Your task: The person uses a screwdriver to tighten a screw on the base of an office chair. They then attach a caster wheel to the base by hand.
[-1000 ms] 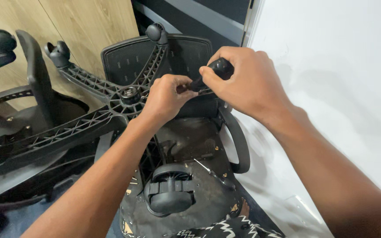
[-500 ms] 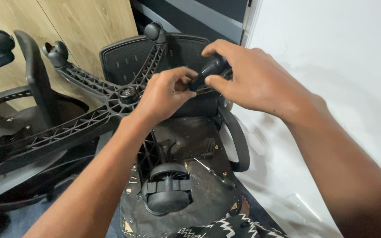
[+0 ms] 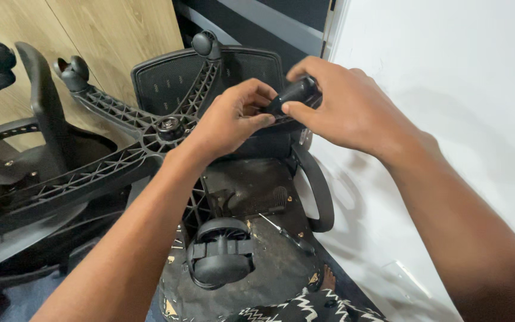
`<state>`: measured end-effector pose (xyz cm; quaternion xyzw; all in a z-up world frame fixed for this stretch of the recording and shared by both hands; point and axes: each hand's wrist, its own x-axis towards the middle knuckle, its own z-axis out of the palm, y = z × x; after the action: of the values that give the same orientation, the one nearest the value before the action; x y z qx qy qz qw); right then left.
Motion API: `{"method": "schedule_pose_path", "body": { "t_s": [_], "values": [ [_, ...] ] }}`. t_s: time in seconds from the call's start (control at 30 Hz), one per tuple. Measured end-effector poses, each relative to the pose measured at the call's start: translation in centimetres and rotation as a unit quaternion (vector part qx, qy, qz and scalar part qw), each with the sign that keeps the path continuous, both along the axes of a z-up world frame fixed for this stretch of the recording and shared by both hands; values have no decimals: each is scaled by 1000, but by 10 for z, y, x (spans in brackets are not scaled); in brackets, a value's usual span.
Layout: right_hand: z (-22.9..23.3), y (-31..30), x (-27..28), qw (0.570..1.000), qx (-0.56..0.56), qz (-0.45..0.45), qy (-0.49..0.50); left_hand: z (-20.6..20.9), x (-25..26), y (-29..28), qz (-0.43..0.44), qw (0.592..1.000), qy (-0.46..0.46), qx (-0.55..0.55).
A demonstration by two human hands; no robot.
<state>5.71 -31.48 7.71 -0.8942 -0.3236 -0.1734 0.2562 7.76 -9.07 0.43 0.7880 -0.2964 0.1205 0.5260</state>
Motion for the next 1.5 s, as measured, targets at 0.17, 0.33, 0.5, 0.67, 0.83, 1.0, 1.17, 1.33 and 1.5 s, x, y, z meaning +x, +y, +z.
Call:
{"method": "schedule_pose_path", "body": {
  "t_s": [0.17,0.33,0.5,0.67,0.83,1.0,1.17,1.33,1.5],
  "values": [
    [-3,6,2,999,45,-9,18,-1,-2,-4,114,992,-34,38],
    [-7,19,-6,990,56,-103,73,-2,-7,-10,208,970,-30,123],
    [2,14,-13,991,8,-103,82,-3,-9,-3,137,985,-25,97],
    [8,16,-23,990,-24,-96,97,5,-23,7,76,993,70,55],
    [12,22,-32,997,-26,-63,47,34,-42,16,26,988,97,119],
    [8,32,-36,999,8,-34,37,53,-57,18,77,969,68,223],
    [11,35,-43,998,-15,-49,43,57,-67,18,103,964,44,242],
    [19,22,-49,995,20,86,36,48,-70,15,118,973,24,196],
    [16,23,-50,995,11,95,12,43,-67,16,79,985,68,139]
  ]
}}
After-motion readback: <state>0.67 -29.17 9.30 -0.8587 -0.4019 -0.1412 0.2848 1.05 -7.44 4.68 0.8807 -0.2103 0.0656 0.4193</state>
